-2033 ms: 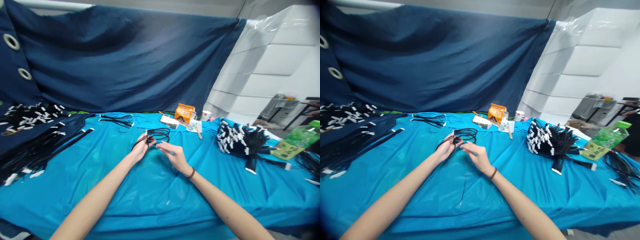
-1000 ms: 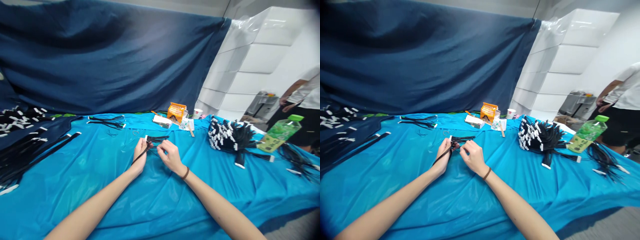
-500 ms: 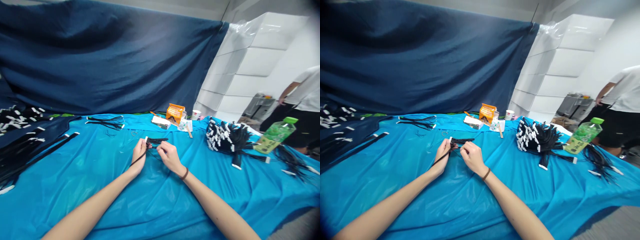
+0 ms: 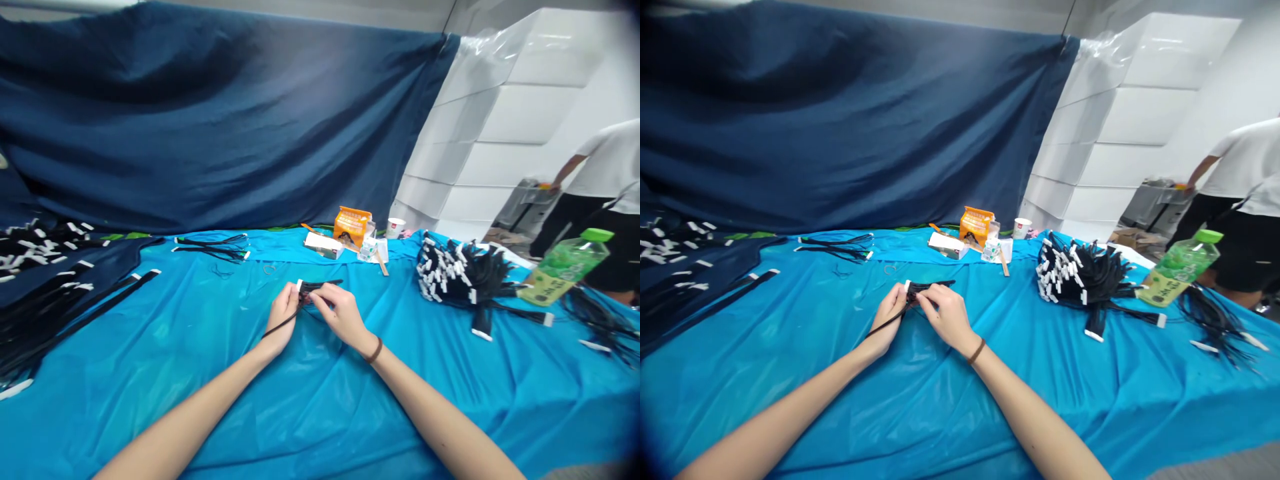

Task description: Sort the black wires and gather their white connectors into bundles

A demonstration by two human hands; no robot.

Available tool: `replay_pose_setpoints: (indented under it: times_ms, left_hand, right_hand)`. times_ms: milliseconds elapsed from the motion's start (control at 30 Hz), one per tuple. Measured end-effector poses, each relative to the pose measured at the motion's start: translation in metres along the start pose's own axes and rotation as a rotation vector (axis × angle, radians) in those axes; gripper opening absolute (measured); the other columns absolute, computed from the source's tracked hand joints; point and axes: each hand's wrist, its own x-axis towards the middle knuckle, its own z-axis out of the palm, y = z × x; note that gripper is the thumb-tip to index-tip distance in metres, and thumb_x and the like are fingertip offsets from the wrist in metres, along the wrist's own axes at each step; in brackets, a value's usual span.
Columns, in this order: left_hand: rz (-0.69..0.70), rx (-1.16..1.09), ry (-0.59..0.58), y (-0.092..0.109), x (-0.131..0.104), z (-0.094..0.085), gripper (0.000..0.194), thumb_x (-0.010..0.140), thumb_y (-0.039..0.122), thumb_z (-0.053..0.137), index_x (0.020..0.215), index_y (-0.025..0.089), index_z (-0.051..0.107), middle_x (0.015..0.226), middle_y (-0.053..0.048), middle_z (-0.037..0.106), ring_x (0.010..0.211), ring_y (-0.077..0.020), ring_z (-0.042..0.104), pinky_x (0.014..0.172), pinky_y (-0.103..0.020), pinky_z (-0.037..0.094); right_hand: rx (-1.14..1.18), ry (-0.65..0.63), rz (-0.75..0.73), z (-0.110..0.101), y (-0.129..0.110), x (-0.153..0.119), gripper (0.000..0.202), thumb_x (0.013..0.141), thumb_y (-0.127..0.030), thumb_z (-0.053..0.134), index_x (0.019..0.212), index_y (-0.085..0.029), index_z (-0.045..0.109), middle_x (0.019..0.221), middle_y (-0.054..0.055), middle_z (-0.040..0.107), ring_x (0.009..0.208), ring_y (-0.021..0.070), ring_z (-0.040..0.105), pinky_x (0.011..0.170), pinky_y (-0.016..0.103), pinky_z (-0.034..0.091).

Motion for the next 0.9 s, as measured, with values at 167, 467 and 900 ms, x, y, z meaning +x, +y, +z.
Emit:
replay_pose_setpoints:
  times_ms: [167, 467, 900]
  left_hand:
    - [-0.014, -0.026, -0.002, 0.004, -0.003, 0.003, 0.036, 0.084, 0.048, 0.032, 0.073, 0.017, 0.047, 0.070, 0.001, 0.049, 0.068, -0.0131, 0.046, 0.065, -0.023, 0.038]
    - [0.045, 0.082, 0.019, 0.005, 0.005, -0.007, 0.034, 0.084, 0.045, 0.034, 0.073, 0.018, 0.051, 0.066, -0.001, 0.055, 0.062, -0.0143, 0.055, 0.063, -0.025, 0.042]
    - [0.446, 0.872, 0.071, -0.002, 0.006, -0.017, 0.039, 0.082, 0.029, 0.042, 0.118, 0.018, 0.051, 0.133, -0.012, 0.042, 0.130, -0.0323, 0.023, 0.102, -0.062, 0.006]
  right_hand:
    - [-0.055, 0.042, -0.041, 0.003, 0.000, -0.003, 0.026, 0.089, -0.027, 0.041, 0.077, -0.018, 0.062, 0.070, 0.003, 0.057, 0.067, 0.0144, 0.051, 0.064, 0.026, 0.038]
    - [-0.115, 0.221, 0.011, -0.008, -0.004, 0.003, 0.020, 0.082, -0.037, 0.053, 0.085, -0.018, 0.062, 0.078, 0.005, 0.058, 0.074, 0.0178, 0.051, 0.070, 0.031, 0.041]
    - [1.159, 0.061, 0.402, -0.013, -0.020, 0.014, 0.034, 0.080, -0.046, 0.054, 0.097, -0.018, 0.062, 0.095, 0.006, 0.067, 0.096, 0.0199, 0.060, 0.091, 0.038, 0.044]
